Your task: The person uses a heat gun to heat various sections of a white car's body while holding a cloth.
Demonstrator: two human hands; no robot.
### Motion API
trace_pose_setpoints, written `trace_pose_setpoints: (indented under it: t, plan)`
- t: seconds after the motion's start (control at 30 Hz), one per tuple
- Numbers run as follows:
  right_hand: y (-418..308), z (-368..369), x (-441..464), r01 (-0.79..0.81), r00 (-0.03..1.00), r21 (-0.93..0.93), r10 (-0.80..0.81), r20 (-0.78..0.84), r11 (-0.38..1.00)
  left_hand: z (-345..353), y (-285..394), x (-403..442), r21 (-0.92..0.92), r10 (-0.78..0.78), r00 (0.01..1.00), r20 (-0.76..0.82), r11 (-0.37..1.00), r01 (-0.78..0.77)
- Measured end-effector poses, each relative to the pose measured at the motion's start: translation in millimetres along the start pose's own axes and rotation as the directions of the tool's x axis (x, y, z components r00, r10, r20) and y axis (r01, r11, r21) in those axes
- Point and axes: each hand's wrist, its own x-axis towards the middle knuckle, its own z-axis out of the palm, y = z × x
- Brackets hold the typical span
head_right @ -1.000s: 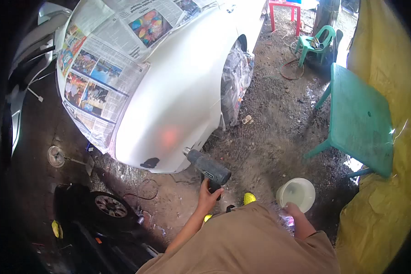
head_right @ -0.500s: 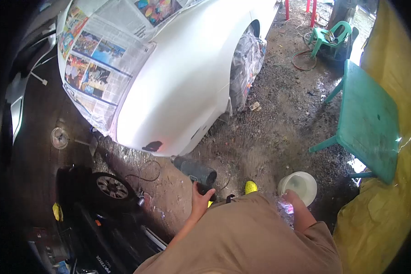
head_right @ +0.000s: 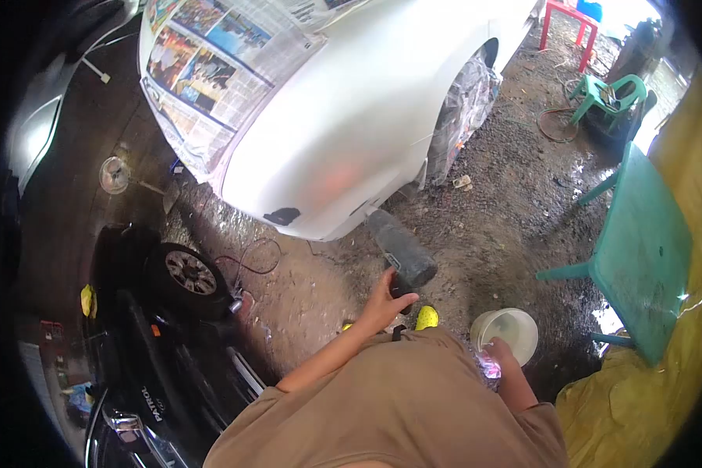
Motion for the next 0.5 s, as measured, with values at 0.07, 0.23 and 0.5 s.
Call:
trace_pose_setpoints:
  t: [0.07, 0.23, 0.5]
  plan:
    - [3.0, 1.2, 0.0, 0.008, 1.0, -0.042, -0.008, 0.013, 0.999, 1.4, -15.7, -0.2, 0.05, 0.053, 0.998, -0.023, 0.997, -0.052]
    - [44.9, 8.5, 36.6, -0.004, 0.997, -0.022, 0.006, 0.072, 1.0, -16.5, -34.3, -22.6, 0.016, -0.061, 0.994, -0.086, 0.998, 0.062]
    - [27.9, -7.1, 73.1, 0.476, 0.872, -0.609, -0.429, 0.234, 0.635, -65.3, -50.1, -92.8, -0.121, -0.213, 0.935, -0.282, 0.975, 0.186]
